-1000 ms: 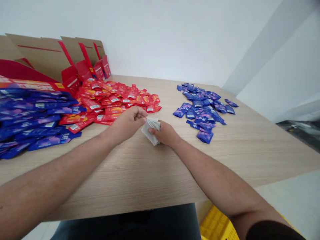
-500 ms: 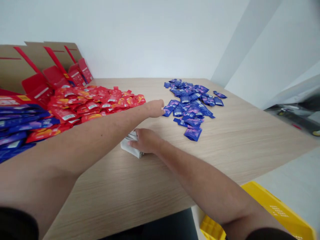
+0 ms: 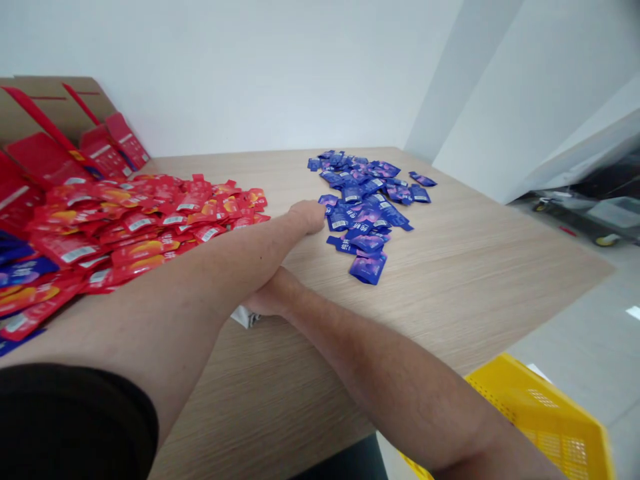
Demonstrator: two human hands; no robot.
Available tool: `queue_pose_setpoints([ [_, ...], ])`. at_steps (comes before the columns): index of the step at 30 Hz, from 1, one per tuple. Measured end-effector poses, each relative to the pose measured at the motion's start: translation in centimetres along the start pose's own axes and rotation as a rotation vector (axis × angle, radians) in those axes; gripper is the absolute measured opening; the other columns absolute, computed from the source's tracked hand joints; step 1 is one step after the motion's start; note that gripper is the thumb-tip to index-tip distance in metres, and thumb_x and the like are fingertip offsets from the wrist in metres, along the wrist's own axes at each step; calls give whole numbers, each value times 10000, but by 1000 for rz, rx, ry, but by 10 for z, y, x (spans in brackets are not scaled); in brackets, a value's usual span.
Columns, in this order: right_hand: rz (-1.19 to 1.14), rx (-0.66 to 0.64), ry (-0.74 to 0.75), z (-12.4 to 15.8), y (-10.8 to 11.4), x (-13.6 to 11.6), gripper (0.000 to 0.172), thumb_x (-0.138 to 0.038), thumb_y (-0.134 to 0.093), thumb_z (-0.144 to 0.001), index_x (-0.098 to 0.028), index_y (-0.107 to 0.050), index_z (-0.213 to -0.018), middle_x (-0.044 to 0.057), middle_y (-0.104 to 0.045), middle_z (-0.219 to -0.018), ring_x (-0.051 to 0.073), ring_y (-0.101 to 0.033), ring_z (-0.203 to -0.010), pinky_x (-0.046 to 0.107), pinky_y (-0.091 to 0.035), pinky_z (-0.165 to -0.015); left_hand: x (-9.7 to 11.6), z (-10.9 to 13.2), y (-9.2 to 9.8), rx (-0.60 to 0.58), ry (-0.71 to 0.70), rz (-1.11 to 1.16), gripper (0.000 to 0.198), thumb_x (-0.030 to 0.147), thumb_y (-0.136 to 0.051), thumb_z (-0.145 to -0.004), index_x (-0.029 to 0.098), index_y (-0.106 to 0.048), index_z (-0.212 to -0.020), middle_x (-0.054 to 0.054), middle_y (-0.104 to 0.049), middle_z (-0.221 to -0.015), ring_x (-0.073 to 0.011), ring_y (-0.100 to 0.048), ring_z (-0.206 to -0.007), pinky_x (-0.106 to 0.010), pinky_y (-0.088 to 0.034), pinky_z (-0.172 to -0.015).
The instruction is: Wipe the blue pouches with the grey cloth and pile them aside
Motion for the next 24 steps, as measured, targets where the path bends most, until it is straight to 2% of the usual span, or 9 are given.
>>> queue_pose_setpoints([
  [4, 47, 20, 44, 6, 4, -11, 556, -438, -578, -1011, -248, -518, -1530, 52, -557, -1590, 304, -536, -1434, 419, -460, -1164, -6, 14, -1, -5, -50, -53, 483, 326, -576, -875, 123, -729, -1286, -238, -710, -1288, -387, -678, -1196, -451, -535, -982],
  [7, 62, -58, 16, 13, 6, -21, 618, -448, -647, -959, -169, -547, -1501, 120, -549, -1585, 324, -534, -1446, 421, -443, -1185, -12, 40, -7, 1, -93, -66, 485, 350, -552, -879, 162, -730, -1289, -209, -714, -1277, -364, -688, -1168, -433, -538, -966],
  [9, 32, -186, 56, 19, 7, -32, 637, -434, -708, -917, -149, -575, -1471, 138, -578, -1554, 312, -568, -1419, 383, -454, -1172, -14, 64, -11, 1, -122, -65, 486, 355, -557, -871, 196, -724, -1299, -180, -708, -1288, -338, -691, -1161, -411, -535, -972],
  [12, -7, -429, 153, 29, 5, -49, 567, -459, -741, -900, -135, -666, -1360, 135, -694, -1418, 286, -687, -1259, 343, -515, -1078, -15, 109, -15, 8, -161, -39, 455, 328, -560, -868, 219, -730, -1275, -146, -708, -1283, -303, -695, -1154, -382, -526, -995],
  [17, -26, -556, 222, 43, -1, -77, 478, -453, -800, -857, -125, -760, -1204, 113, -796, -1195, 247, -751, -1028, 306, -545, -911, -17, 187, -25, -6, -236, 150, 455, 264, -626, -860, 208, -714, -1303, -120, -684, -1386, -261, -637, -1292, -329, -462, -1123],
  [20, -81, -688, 242, 51, -14, -94, 363, -429, -811, -848, -149, -795, -1079, 64, -822, -1012, 209, -753, -892, 279, -537, -815, -29, 225, -31, 13, -136, 285, 534, 310, -698, -839, 213, -675, -1364, -109, -689, -1409, -264, -610, -1349, -342, -433, -1172],
  [24, -90, -776, 245, 56, -24, -103, 337, -433, -777, -879, -166, -775, -1084, 37, -812, -988, 187, -739, -894, 255, -525, -778, -46, 261, -40, 11, 77, 370, 696, 399, -770, -784, 202, -616, -1434, -133, -677, -1442, -321, -637, -1322, -410, -468, -1149],
])
Point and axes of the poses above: each hand's wrist, its own z-axis away from the middle knuckle, its own y-axis out of the back of the hand, x = y × z, the point moved 5 cm from there along -z, towards the middle knuckle
